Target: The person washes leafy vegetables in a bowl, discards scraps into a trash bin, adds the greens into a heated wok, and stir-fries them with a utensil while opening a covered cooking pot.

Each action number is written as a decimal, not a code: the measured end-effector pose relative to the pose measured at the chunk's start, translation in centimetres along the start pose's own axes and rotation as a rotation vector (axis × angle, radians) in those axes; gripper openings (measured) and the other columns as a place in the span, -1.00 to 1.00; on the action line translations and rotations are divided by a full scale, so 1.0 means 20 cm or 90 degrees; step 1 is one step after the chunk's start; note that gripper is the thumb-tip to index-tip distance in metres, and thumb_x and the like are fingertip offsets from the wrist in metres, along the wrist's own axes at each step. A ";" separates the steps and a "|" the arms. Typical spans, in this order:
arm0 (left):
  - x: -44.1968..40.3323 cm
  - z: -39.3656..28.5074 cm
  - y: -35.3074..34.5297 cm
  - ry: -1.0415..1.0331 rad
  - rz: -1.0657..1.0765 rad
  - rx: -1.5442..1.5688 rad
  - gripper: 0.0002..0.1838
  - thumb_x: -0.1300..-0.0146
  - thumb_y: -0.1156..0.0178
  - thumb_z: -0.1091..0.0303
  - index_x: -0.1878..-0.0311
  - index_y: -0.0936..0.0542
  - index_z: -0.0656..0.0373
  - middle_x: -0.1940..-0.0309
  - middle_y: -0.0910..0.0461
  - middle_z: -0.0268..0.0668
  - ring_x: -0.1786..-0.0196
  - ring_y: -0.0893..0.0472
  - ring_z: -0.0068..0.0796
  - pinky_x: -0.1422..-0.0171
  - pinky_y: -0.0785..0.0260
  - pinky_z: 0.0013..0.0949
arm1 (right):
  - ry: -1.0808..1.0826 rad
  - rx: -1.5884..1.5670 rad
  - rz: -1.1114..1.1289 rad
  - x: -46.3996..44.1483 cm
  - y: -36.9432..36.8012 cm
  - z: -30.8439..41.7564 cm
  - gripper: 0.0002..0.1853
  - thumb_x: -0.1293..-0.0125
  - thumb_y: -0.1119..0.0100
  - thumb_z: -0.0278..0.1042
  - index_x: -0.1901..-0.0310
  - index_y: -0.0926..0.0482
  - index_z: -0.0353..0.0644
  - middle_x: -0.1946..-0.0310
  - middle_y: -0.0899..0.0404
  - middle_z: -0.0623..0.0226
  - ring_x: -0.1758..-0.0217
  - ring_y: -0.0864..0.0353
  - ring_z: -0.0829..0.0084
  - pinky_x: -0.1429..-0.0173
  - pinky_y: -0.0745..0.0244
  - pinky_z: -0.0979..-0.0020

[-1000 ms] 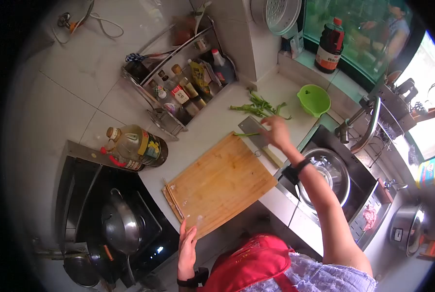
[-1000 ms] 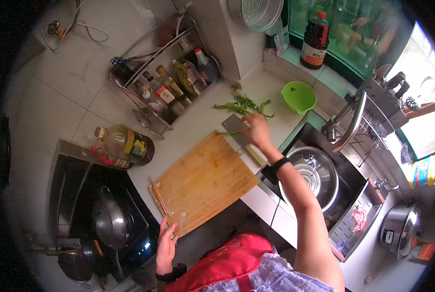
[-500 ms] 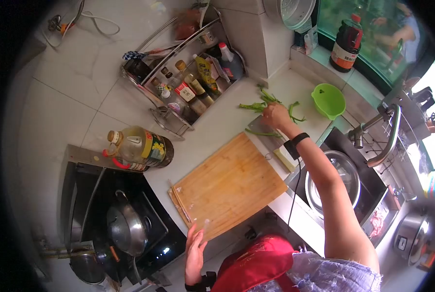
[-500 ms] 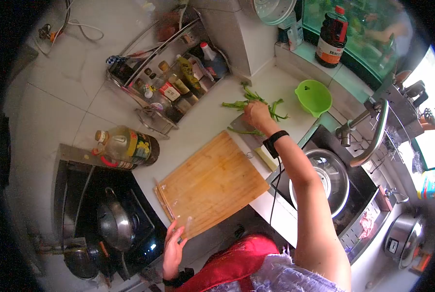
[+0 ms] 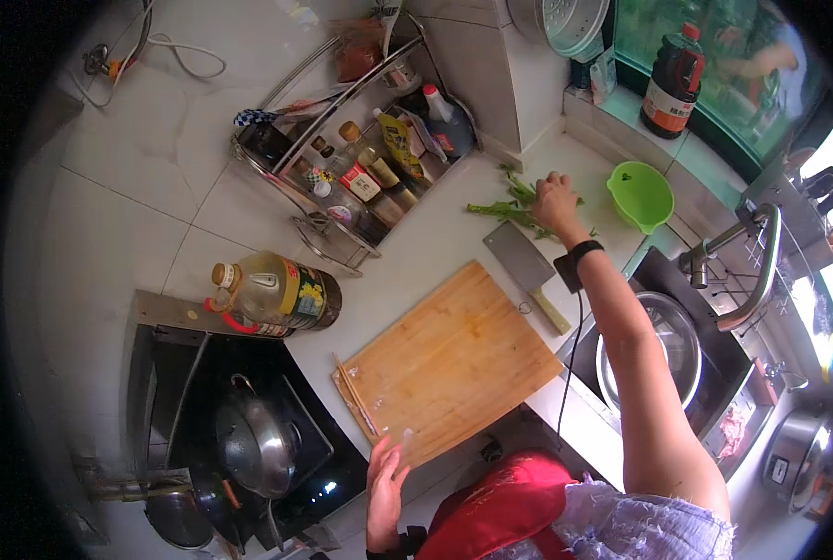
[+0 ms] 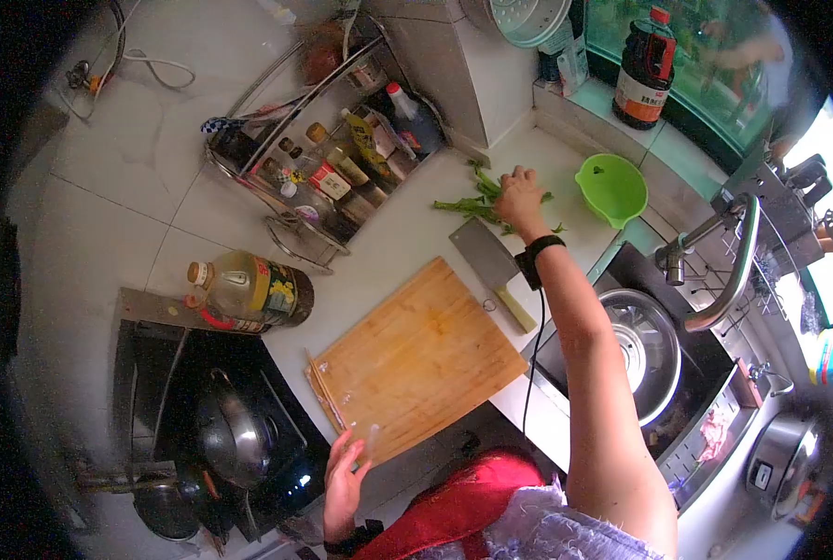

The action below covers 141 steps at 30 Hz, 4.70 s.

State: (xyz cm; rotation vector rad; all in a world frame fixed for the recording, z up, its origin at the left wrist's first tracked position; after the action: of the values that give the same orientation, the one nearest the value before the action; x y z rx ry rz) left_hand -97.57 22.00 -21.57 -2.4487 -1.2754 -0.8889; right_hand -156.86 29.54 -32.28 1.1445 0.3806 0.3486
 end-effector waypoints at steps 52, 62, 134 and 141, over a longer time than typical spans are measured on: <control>0.60 0.95 -0.15 0.079 0.642 -0.432 -0.44 -0.42 -0.10 0.06 -0.40 -0.31 0.05 -0.24 -0.42 -0.19 -0.36 -0.35 -0.32 -0.39 -0.21 -0.10 | -0.998 -1.137 -0.210 5.16 -0.50 -0.29 -0.75 -0.30 -0.29 -0.10 0.25 -0.54 -0.09 0.47 -0.52 0.35 0.53 -0.52 0.46 0.58 -0.47 0.34; 0.80 1.94 -0.46 0.227 0.651 -0.627 -0.48 -0.37 -0.12 0.23 -0.35 -0.35 0.17 -0.25 -0.39 -0.20 -0.35 -0.35 -0.34 -0.35 -0.26 -0.17 | -1.261 -0.736 -0.011 5.80 -1.54 -0.93 -0.64 -0.29 -0.26 -0.10 0.10 -0.63 -0.26 0.30 -0.63 0.18 0.31 -0.63 0.22 0.34 -0.51 0.21; 0.72 2.35 0.09 0.407 0.558 -0.333 -0.48 -0.37 -0.10 0.12 -0.30 -0.41 0.20 -0.17 -0.52 -0.14 -0.27 -0.46 -0.23 -0.38 -0.27 -0.09 | -0.771 -0.271 -0.054 5.66 -1.27 -0.74 -0.40 -0.14 -0.19 -0.53 -0.29 -0.41 -0.16 -0.46 0.01 -0.08 -0.35 -0.32 -0.16 -0.37 -0.39 0.09; 1.04 1.85 -0.01 0.318 0.641 -0.268 -0.50 -0.38 -0.12 0.13 -0.28 -0.42 0.20 -0.15 -0.53 -0.14 -0.27 -0.46 -0.29 -0.37 -0.28 -0.09 | -0.655 -0.229 -0.121 5.63 -0.89 -0.38 -0.46 -0.16 -0.20 -0.37 -0.22 -0.42 -0.21 -0.35 -0.20 -0.16 -0.42 -0.21 -0.16 -0.43 -0.23 0.02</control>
State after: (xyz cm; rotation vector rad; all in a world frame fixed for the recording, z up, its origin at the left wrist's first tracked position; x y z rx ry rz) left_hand -73.74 53.20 -37.87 -2.4048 0.3539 -1.3498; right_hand -59.53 80.18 -64.34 0.7932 -0.4653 -0.3446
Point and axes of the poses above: each hand's wrist, its own x-axis away from the middle knuckle, its own y-axis out of the back of the hand, z = x × y, the point moved 5 cm from there along -x, towards the middle knuckle
